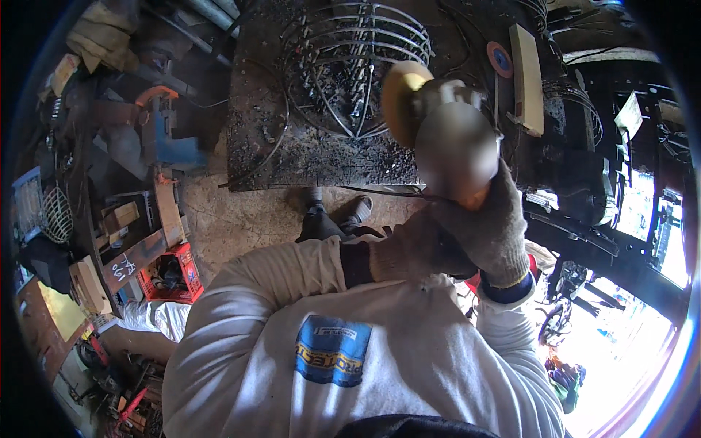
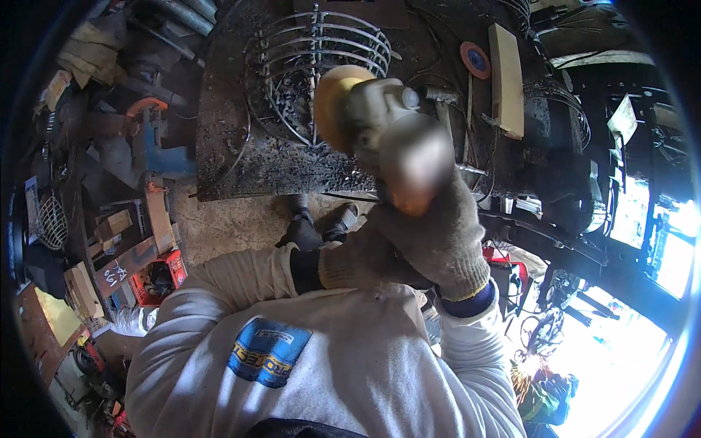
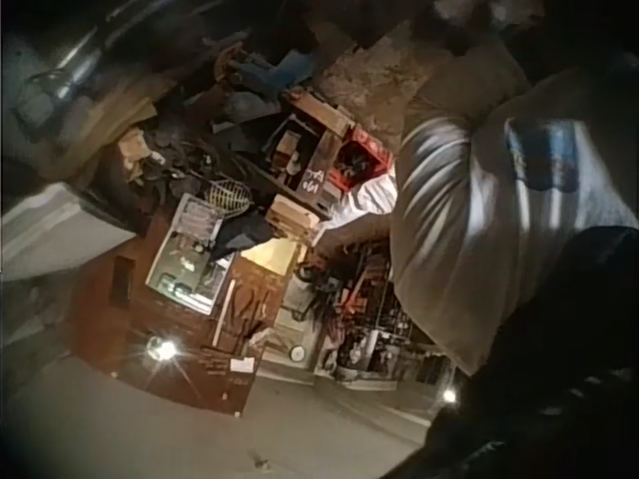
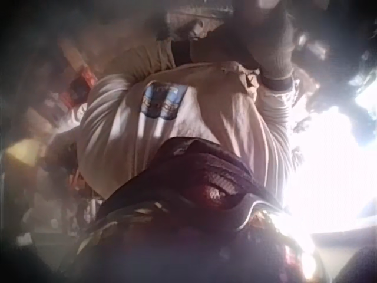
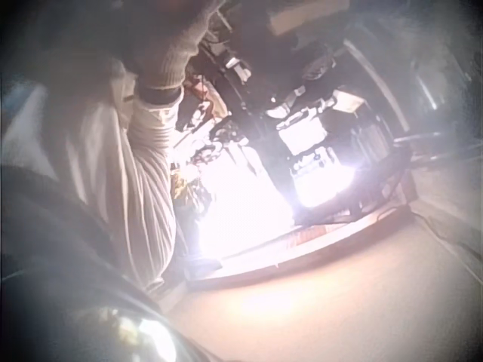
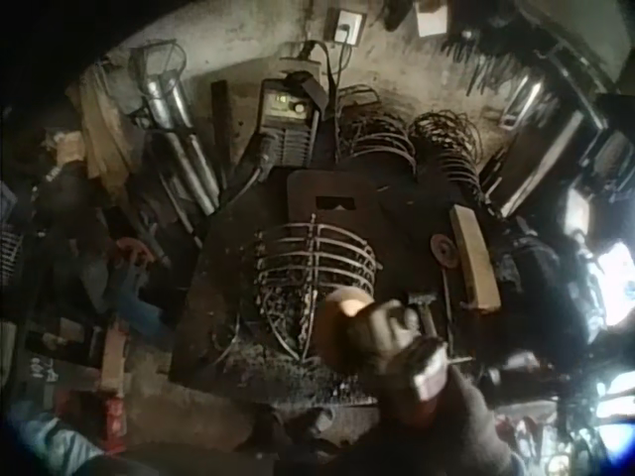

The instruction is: The person welds and grinds a metal cage structure, using a welding torch to join wires, a hammer to shape the metal, and an angle grinder to smooth the joints.

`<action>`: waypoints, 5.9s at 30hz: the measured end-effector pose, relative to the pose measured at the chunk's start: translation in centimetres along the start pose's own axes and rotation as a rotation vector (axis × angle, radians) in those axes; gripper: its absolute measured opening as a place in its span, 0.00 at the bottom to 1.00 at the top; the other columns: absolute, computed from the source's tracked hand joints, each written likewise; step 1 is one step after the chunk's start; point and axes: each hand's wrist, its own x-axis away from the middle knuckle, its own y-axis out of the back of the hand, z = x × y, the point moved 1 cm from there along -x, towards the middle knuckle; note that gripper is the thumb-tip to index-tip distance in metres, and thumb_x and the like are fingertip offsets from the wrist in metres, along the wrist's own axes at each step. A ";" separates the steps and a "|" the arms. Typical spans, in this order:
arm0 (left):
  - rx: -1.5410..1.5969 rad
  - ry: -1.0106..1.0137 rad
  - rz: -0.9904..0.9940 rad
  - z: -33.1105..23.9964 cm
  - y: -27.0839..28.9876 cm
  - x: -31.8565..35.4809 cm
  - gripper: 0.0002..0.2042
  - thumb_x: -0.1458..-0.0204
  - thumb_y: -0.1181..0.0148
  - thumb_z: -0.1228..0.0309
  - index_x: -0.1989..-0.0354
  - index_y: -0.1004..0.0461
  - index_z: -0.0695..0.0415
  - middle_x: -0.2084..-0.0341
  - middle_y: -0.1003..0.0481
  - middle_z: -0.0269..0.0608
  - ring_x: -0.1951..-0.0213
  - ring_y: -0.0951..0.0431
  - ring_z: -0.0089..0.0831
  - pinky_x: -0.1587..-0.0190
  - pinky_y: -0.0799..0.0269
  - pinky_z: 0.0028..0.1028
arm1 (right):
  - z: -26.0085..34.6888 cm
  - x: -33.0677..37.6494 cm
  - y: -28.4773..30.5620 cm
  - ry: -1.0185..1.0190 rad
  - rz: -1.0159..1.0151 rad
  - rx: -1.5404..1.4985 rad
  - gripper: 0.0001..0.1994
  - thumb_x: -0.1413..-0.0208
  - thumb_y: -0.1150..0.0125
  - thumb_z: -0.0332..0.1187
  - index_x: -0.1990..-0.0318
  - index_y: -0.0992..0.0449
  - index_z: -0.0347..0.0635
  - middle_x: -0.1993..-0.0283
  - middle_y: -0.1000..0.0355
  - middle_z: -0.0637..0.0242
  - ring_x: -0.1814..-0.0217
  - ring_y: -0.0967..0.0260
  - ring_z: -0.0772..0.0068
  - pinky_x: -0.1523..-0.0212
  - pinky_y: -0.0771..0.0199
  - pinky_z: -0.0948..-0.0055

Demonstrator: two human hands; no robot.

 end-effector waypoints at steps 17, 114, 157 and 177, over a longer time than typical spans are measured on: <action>-0.543 0.288 0.028 -4.1 0.1 -2.2 0.34 0.55 0.23 0.59 0.42 0.31 0.61 0.55 0.21 0.46 0.60 0.17 0.37 0.56 0.18 0.37 | -9.6 1.1 0.6 0.007 -0.101 -0.825 0.30 0.53 0.27 0.31 0.41 0.30 0.37 0.52 0.25 0.67 0.53 0.25 0.75 0.51 0.23 0.73; -1.583 -0.055 -0.294 -21.7 24.8 15.5 0.11 0.45 0.35 0.73 0.54 0.20 0.56 0.62 0.23 0.45 0.65 0.20 0.41 0.62 0.22 0.33 | 1.9 -1.2 -12.4 0.148 0.279 -0.567 0.23 0.35 0.38 0.29 0.34 0.33 0.35 0.47 0.23 0.60 0.51 0.25 0.74 0.47 0.24 0.71; -0.365 -0.184 -0.273 -25.5 22.1 4.6 0.24 0.34 0.48 0.72 0.30 0.38 0.58 0.47 0.23 0.61 0.55 0.16 0.45 0.51 0.16 0.41 | 1.3 -3.8 -10.0 0.961 -0.838 -0.028 0.20 0.52 0.29 0.21 0.50 0.16 0.46 0.54 0.20 0.56 0.57 0.19 0.59 0.58 0.17 0.68; -1.566 -0.374 -0.248 -27.7 21.5 4.8 0.11 0.48 0.29 0.71 0.55 0.16 0.54 0.60 0.15 0.42 0.65 0.17 0.38 0.59 0.22 0.34 | 1.9 -2.5 -10.1 0.657 -0.544 -0.366 0.13 0.38 0.37 0.29 0.47 0.19 0.39 0.60 0.18 0.57 0.61 0.18 0.61 0.61 0.19 0.69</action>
